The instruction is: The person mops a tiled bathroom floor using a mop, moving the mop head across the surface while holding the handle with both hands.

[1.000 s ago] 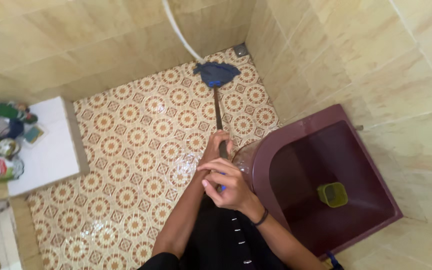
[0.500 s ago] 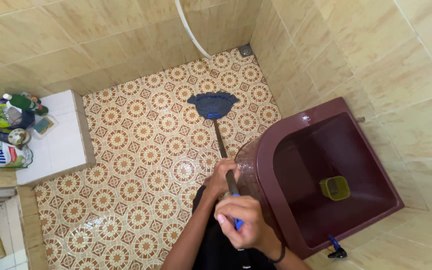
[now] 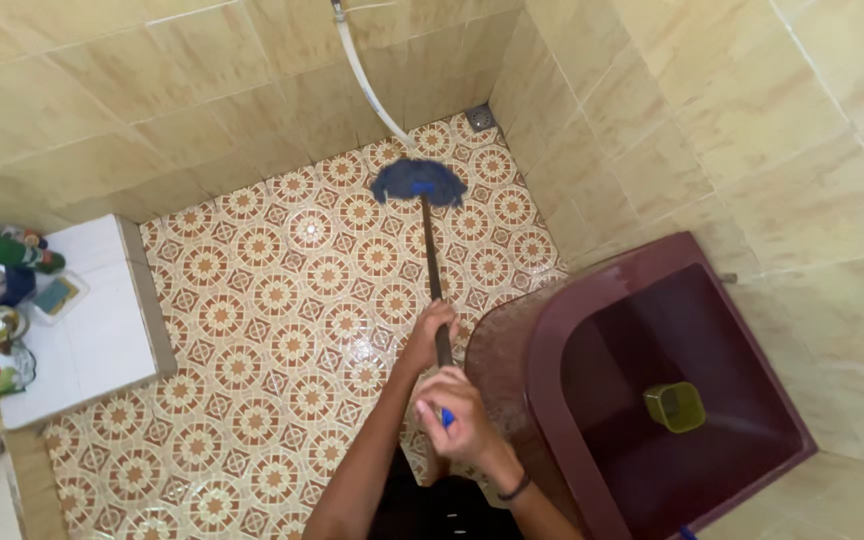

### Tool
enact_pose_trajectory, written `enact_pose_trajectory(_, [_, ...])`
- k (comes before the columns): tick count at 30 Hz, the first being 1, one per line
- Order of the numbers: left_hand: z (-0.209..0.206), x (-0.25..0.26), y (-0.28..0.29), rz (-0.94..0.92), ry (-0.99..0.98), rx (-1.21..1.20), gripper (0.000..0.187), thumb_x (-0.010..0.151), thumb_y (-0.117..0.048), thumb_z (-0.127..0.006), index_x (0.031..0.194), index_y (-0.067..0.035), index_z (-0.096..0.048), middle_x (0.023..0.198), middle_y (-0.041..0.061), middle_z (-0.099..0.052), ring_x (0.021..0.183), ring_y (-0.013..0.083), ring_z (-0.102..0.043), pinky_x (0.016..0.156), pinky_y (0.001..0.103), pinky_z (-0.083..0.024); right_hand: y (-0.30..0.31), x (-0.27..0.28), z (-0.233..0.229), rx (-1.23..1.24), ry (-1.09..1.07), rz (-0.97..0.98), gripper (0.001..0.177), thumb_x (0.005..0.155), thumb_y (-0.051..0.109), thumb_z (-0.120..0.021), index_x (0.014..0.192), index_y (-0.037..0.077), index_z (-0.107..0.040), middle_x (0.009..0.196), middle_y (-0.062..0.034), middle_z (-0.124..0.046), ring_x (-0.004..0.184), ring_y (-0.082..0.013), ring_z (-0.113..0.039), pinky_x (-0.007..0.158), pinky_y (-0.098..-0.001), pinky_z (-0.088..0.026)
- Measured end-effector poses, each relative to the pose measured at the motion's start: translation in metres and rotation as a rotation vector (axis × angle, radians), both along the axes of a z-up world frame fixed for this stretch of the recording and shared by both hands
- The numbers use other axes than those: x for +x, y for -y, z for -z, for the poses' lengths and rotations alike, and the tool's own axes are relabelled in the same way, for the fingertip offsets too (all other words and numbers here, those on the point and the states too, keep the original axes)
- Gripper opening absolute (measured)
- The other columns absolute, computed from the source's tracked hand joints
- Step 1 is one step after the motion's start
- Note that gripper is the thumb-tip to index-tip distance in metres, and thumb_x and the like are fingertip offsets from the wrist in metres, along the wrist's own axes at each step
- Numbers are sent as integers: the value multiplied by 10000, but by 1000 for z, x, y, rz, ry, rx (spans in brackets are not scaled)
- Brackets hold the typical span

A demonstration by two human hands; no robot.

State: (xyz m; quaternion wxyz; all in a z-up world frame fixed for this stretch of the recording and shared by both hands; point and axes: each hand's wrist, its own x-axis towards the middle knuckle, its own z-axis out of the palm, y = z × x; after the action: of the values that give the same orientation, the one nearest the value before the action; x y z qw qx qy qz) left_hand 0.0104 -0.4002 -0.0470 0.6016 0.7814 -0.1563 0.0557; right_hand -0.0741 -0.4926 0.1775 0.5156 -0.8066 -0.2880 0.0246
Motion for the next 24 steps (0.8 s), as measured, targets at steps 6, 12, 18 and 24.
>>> enact_pose_trajectory(6, [55,53,-40,37,219,167,209,735,-72,-688,932,-42,-629,1020,178,-605,1036,388,-604,963,451,-417,-31,31,62,-2,-4,143,134,862,-10,-678,733,3,-642,814,-117,-727,895,-278,-730,1018,-459,-489])
enact_pose_trajectory(12, [9,42,-43,113,29,219,253,701,-185,-811,717,-60,-592,819,127,-613,931,354,-626,1078,547,-343,-28,19,56,82,-105,167,229,825,-57,-677,644,-9,-545,722,-124,-646,746,-268,-683,900,-405,-548])
enact_pose_trajectory(18, [-24,-5,-25,85,67,315,175,738,-167,-747,646,-121,-606,707,60,-620,859,272,-635,982,482,-424,-5,-28,25,67,-99,171,277,800,-61,-698,614,-2,-501,648,-132,-523,658,-284,-579,673,-386,-494])
enact_pose_trajectory(24, [-38,-59,42,-89,129,313,128,785,-162,-701,671,-140,-648,707,38,-645,784,221,-592,840,432,-400,56,-70,-24,150,-118,122,273,814,-3,-690,595,-16,-528,591,-100,-518,583,-228,-539,664,-391,-475])
